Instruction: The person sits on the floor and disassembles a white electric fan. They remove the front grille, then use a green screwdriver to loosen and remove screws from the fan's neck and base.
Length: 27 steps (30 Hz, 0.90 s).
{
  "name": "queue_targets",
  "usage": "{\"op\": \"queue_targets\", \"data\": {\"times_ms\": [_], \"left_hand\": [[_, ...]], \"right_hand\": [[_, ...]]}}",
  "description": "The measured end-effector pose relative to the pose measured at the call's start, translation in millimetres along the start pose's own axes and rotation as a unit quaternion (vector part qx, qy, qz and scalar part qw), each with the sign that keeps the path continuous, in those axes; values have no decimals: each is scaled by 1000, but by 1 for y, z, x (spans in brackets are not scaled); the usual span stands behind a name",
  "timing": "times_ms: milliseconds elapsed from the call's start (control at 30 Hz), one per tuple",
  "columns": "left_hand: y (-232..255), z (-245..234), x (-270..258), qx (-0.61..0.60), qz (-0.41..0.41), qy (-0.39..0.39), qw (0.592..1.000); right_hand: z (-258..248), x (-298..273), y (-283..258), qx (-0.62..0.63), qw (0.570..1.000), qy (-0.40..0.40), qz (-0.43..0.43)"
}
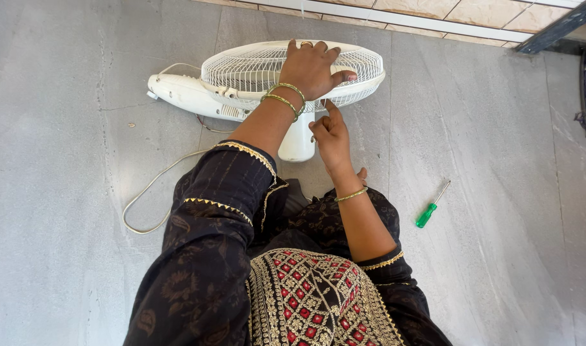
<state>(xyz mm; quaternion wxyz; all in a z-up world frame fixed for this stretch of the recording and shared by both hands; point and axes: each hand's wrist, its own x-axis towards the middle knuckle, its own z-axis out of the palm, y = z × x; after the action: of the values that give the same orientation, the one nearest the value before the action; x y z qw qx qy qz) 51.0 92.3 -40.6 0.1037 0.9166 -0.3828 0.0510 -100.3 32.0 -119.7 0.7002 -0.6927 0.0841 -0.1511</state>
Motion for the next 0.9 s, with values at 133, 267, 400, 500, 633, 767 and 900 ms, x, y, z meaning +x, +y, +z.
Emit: {"op": "queue_targets", "data": {"times_ms": [133, 267, 400, 500, 633, 767, 900], "left_hand": [[-5, 7, 2, -49, 17, 29, 998], [-15, 7, 5, -197, 3, 7, 980], [-30, 1, 9, -379, -5, -17, 925], [-39, 1, 10, -470, 27, -9, 882], [-48, 3, 14, -556, 66, 3, 828], [-58, 11, 19, -582, 93, 22, 808], [-59, 11, 24, -605, 83, 22, 792]], "right_hand": [[11, -5, 4, -8, 998, 54, -34], [24, -19, 5, -50, 989, 70, -118], [37, -29, -5, -73, 987, 55, -131], [42, -36, -17, -185, 973, 57, -122], [48, -39, -30, -166, 982, 17, -85], [44, -29, -32, -125, 991, 3, -54], [36, -21, -43, -125, 991, -17, -41]]}}
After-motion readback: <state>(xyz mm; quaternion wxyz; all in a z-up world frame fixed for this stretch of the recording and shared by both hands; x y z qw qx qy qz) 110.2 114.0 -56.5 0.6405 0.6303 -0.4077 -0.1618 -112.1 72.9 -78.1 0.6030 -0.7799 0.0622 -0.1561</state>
